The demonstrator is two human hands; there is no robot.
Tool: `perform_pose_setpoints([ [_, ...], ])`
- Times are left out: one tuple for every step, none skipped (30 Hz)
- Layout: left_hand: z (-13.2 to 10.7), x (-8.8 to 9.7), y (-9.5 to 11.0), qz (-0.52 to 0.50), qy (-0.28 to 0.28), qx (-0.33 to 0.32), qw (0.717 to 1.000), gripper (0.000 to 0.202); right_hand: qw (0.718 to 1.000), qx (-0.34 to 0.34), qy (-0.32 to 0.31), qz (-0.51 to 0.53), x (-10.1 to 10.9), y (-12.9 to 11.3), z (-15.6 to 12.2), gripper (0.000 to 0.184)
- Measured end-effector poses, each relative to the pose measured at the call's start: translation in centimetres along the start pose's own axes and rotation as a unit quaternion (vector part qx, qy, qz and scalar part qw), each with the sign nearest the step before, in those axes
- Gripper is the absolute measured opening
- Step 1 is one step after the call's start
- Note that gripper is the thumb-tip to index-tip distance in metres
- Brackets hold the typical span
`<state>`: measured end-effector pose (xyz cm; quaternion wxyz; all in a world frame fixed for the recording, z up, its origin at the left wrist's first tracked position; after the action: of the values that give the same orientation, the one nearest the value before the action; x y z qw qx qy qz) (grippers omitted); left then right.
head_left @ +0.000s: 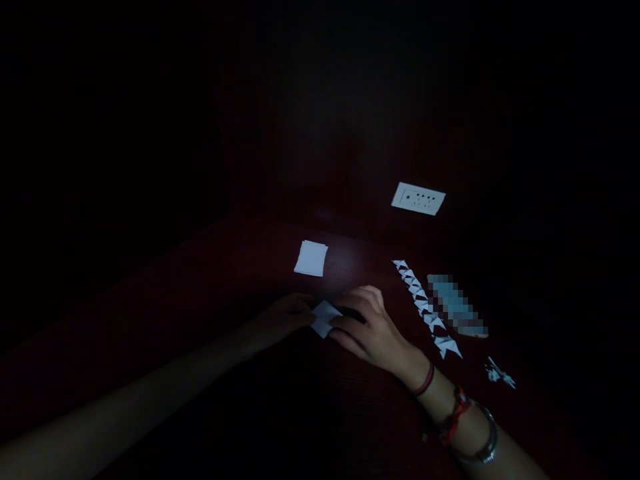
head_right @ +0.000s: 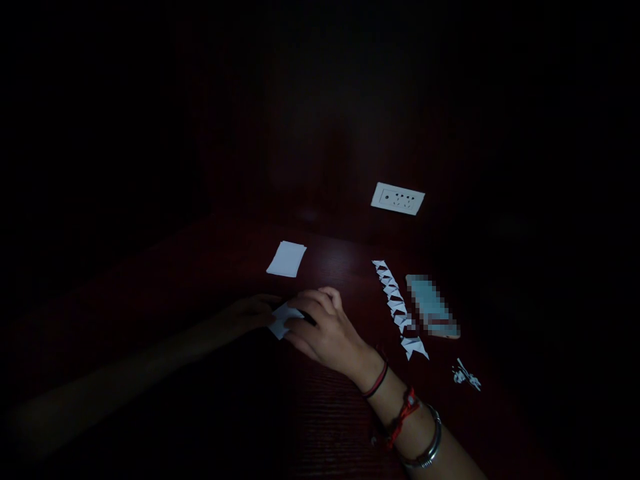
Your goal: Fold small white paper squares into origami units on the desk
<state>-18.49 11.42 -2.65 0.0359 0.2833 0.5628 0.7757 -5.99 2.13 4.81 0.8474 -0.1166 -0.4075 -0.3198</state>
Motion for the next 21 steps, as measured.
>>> perform_pose_setpoints([
  [0.0, -0.2, 0.1, -0.012, -0.012, -0.007, 1.000, 0.017, 1.000, 0.007, -0.005, 0.002, 0.0, -0.1, 0.0, 0.014],
  [-0.1, -0.4, 0.2, -0.027, -0.029, -0.015, 0.999, 0.016, 1.000, 0.014, -0.008, 0.001, 0.0, -0.2, 0.0, 0.014],
  [-0.1, -0.7, 0.3, -0.041, -0.047, -0.022, 0.998, 0.015, 1.000, 0.021, -0.005, -0.002, 0.1, -0.4, -0.1, 0.013],
  [-0.1, -0.9, 0.5, -0.050, -0.063, -0.027, 0.996, 0.015, 1.000, 0.025, 0.001, -0.006, 0.2, -0.4, -0.1, 0.011],
  [-0.1, -1.1, 0.7, -0.049, -0.074, -0.029, 0.996, 0.014, 1.000, 0.025, 0.008, -0.008, 0.3, -0.5, -0.2, 0.011],
  [-0.1, -1.0, 1.0, -0.034, -0.071, -0.031, 0.996, 0.014, 1.000, 0.020, 0.015, -0.009, 0.3, -0.4, -0.2, 0.012],
  [-0.2, -0.7, 1.3, -0.004, -0.052, -0.036, 0.998, 0.015, 1.000, 0.012, 0.022, -0.006, 0.4, -0.4, -0.2, 0.013],
  [-0.2, -0.3, 1.9, 0.037, -0.023, -0.045, 0.998, 0.015, 1.000, 0.001, 0.029, -0.001, 0.5, -0.2, -0.2, 0.013],
  [-0.4, 0.3, 2.7, 0.089, 0.018, -0.061, 0.994, 0.017, 0.999, -0.015, 0.034, 0.006, 0.5, 0.0, -0.3, 0.012],
  [-0.7, 0.9, 3.8, 0.145, 0.059, -0.093, 0.983, 0.019, 0.999, -0.033, 0.038, 0.014, 0.5, 0.2, -0.3, 0.012],
  [-1.1, 1.0, 5.1, 0.193, 0.074, -0.137, 0.969, 0.023, 0.997, -0.054, 0.042, 0.023, 0.6, 0.5, -0.3, 0.011],
  [-1.6, 0.7, 6.3, 0.229, 0.068, -0.191, 0.952, 0.025, 0.996, -0.076, 0.045, 0.032, 0.6, 0.8, -0.3, 0.010],
  [-2.1, 0.4, 7.5, 0.254, 0.057, -0.247, 0.933, 0.023, 0.993, -0.097, 0.046, 0.041, 0.5, 1.1, -0.3, 0.009],
  [-2.6, 0.2, 8.3, 0.272, 0.059, -0.282, 0.918, 0.022, 0.991, -0.115, 0.046, 0.051, 0.5, 1.3, -0.3, 0.009],
  [-3.0, 0.0, 8.8, 0.288, 0.058, -0.305, 0.906, 0.019, 0.989, -0.128, 0.046, 0.061, 0.4, 1.4, -0.2, 0.009],
  [-3.3, -0.2, 9.1, 0.300, 0.060, -0.322, 0.896, 0.018, 0.987, -0.136, 0.045, 0.070, 0.4, 1.4, -0.2, 0.009],
  [-3.5, -0.3, 9.3, 0.309, 0.065, -0.332, 0.889, 0.017, 0.986, -0.140, 0.045, 0.077, 0.3, 1.4, -0.2, 0.008],
  [-3.7, -0.4, 9.4, 0.313, 0.069, -0.339, 0.884, 0.016, 0.986, -0.141, 0.044, 0.083, 0.3, 1.3, -0.1, 0.008],
  [-3.8, -0.4, 9.4, 0.315, 0.074, -0.343, 0.882, 0.016, 0.985, -0.141, 0.044, 0.086, 0.2, 1.2, 0.0, 0.008],
  [-3.8, -0.5, 9.4, 0.315, 0.077, -0.345, 0.881, 0.015, 0.985, -0.139, 0.042, 0.089, 0.2, 1.0, 0.0, 0.008],
  [-3.8, -0.5, 9.4, 0.314, 0.079, -0.347, 0.880, 0.014, 0.986, -0.136, 0.040, 0.090, 0.2, 0.9, 0.1, 0.008],
])
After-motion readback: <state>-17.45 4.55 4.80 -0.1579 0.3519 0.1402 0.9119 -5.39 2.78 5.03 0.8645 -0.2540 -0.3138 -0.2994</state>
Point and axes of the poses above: each hand's wrist, its own z-axis towards the middle knuckle, its own x-axis out of the back of the hand, y = z × x, the point moved 7 cm from there along z, towards the middle knuckle, and after that the axes turned 1 degree about -y, right-handed, at the moved point
